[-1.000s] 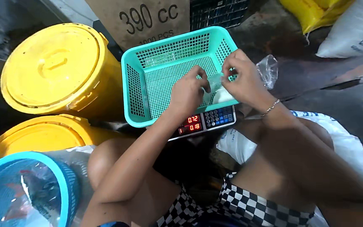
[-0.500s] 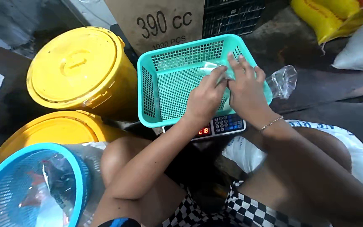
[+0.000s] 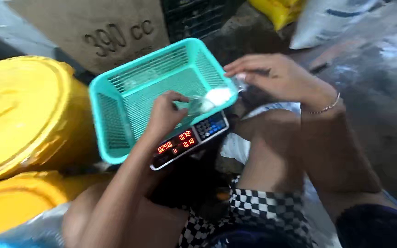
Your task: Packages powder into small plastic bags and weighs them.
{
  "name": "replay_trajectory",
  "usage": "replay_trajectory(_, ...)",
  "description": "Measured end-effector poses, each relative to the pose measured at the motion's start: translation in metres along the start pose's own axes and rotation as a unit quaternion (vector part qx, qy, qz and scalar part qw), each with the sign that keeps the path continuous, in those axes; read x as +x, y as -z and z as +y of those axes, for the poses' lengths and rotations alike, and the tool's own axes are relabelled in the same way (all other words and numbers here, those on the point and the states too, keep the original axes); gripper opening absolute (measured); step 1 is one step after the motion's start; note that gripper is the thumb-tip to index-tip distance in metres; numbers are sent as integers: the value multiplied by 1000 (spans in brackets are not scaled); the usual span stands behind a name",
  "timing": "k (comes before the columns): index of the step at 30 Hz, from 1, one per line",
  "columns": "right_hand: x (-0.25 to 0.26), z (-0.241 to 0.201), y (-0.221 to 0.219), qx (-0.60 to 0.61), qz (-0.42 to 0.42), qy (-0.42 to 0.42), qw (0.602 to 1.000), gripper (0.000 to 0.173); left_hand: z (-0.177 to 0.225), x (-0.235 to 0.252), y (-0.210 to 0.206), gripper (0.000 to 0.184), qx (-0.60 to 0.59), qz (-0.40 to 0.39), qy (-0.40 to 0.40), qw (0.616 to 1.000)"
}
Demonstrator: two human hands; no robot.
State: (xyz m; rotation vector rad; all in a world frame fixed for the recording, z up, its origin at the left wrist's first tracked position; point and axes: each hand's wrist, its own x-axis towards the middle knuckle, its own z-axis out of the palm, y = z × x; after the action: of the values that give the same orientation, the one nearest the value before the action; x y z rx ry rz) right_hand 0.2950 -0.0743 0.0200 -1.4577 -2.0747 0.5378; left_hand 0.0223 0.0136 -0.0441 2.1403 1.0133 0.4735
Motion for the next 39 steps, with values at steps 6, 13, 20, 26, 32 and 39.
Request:
replay_trajectory(6,-137,72,36,-156,49,-370,915,26,7,-3,-1,42,80,53,83,992)
replay_trajectory(13,-254,114,-79,-120,-221,-635,730,29,-1,-7,-12,13,94,57,-27,994)
replay_trajectory(20,-310,112,-123,-126,-163,-609,766,31,-16,-6,-13,29,47,57,-56,996)
replay_trajectory(26,-353,112,-83,-83,-37,-655,750,29,-16,-5,-14,31,60,88,-69,992)
replay_trajectory(32,-333,157,-123,-126,49,-657,742,25,-8,-4,-19,30,72,105,-72,989)
replay_trajectory(39,-289,187,-128,-133,0,-635,761,24,-4,-6,-22,30,72,85,-93,989)
